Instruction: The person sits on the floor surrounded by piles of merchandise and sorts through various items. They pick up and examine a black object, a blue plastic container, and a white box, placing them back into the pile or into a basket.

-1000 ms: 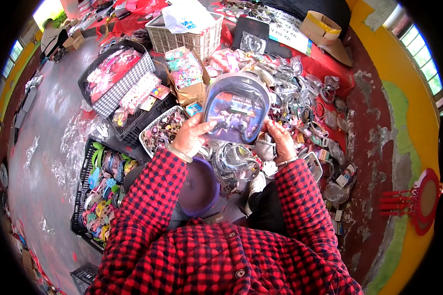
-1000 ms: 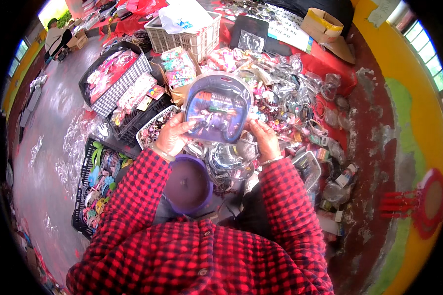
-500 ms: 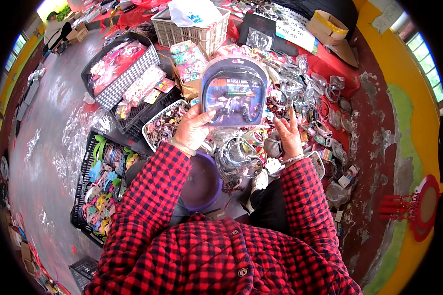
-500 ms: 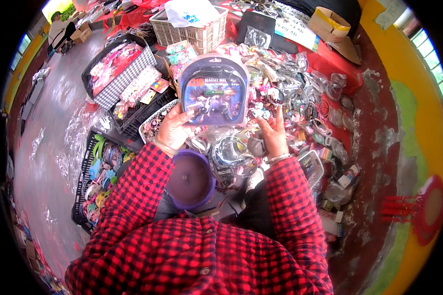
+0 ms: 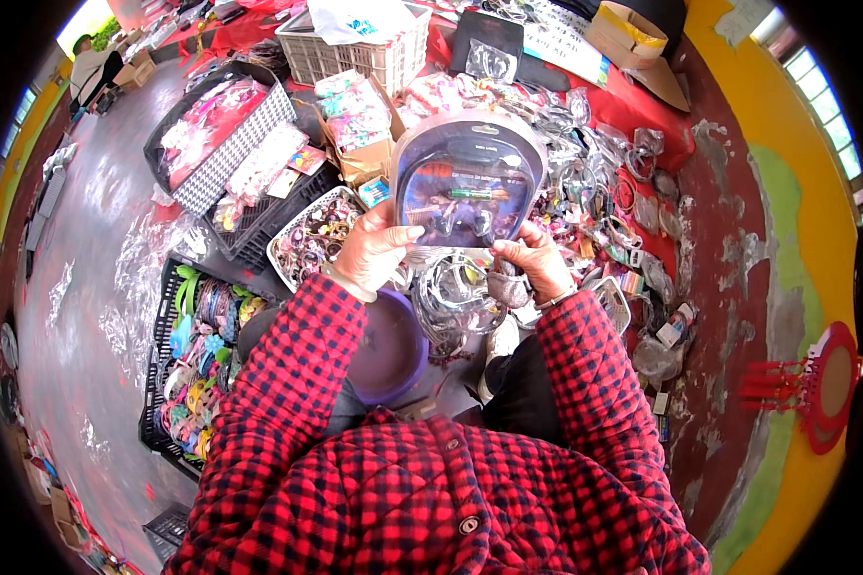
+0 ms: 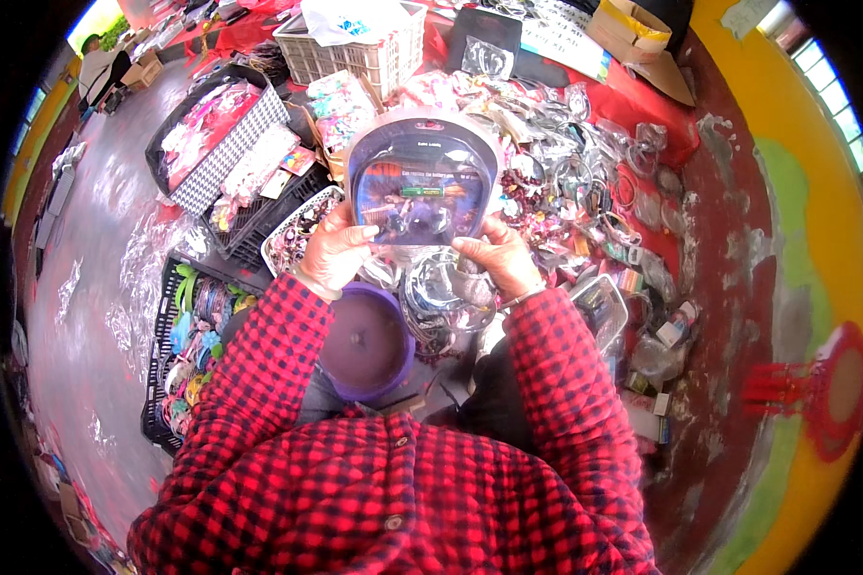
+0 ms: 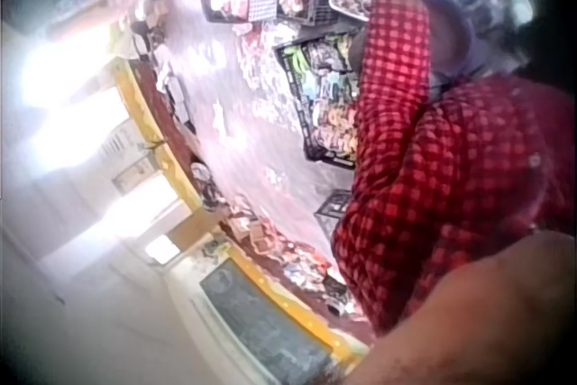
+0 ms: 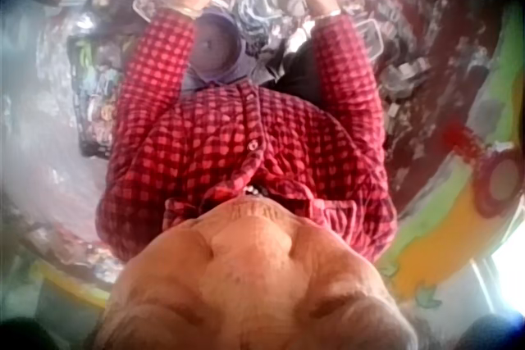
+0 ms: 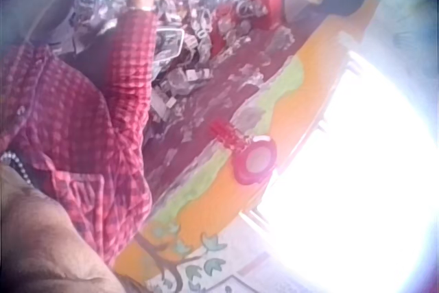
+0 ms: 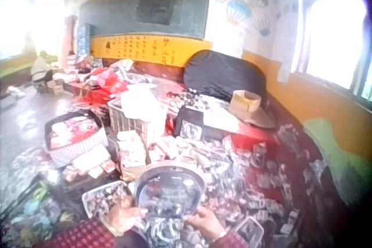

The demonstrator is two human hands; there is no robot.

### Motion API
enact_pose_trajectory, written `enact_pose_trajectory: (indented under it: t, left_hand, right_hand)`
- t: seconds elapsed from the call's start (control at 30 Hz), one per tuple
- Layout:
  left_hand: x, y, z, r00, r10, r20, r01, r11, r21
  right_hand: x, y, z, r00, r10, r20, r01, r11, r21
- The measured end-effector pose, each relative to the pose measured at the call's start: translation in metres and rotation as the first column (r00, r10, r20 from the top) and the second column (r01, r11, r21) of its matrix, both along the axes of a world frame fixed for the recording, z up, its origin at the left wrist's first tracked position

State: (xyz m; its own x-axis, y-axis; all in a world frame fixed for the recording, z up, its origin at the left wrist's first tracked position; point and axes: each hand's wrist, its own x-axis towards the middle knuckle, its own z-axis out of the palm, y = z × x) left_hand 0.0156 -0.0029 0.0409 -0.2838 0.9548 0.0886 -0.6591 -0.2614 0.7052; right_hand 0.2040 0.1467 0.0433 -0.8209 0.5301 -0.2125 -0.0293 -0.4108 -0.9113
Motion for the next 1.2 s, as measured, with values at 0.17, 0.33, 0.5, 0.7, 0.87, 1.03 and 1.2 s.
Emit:
enact_pose_trajectory:
  t: [0.17,0.33,0.5,0.7,0.87,1.03,1.2]
  left_hand:
    - [0.006,0.005,0.004,0.993,0.026,-0.116,-0.043,0.988,-0.150]
    - [0.004,0.007,-0.014,0.999,0.048,-0.022,-0.052,0.955,-0.292]
    - [0.005,0.008,-0.018,0.996,0.075,-0.058,-0.089,0.945,-0.314]
    - [0.013,0.009,-0.004,0.987,0.134,-0.092,-0.154,0.954,-0.258]
    - [0.013,0.009,-0.003,0.977,0.163,-0.140,-0.191,0.955,-0.227]
    - [0.010,0.010,-0.010,0.976,0.150,-0.160,-0.183,0.960,-0.211]
    - [0.008,0.011,-0.013,0.989,0.108,-0.104,-0.127,0.972,-0.195]
  right_hand:
    - [-0.001,-0.003,0.007,0.998,-0.005,0.060,0.004,1.000,0.015]
    - [-0.007,-0.012,0.018,0.997,0.005,0.072,-0.012,0.995,0.102]
    - [-0.006,-0.012,0.017,0.997,0.003,0.079,-0.013,0.992,0.127]
    - [-0.004,-0.009,0.012,0.997,0.041,0.064,-0.047,0.995,0.086]
    - [-0.005,-0.007,0.006,0.999,0.026,0.031,-0.028,0.996,0.082]
    - [-0.006,-0.004,-0.002,0.999,0.020,0.037,-0.023,0.998,0.065]
    - [-0.006,-0.004,0.000,1.000,-0.010,0.028,0.008,0.997,0.072]
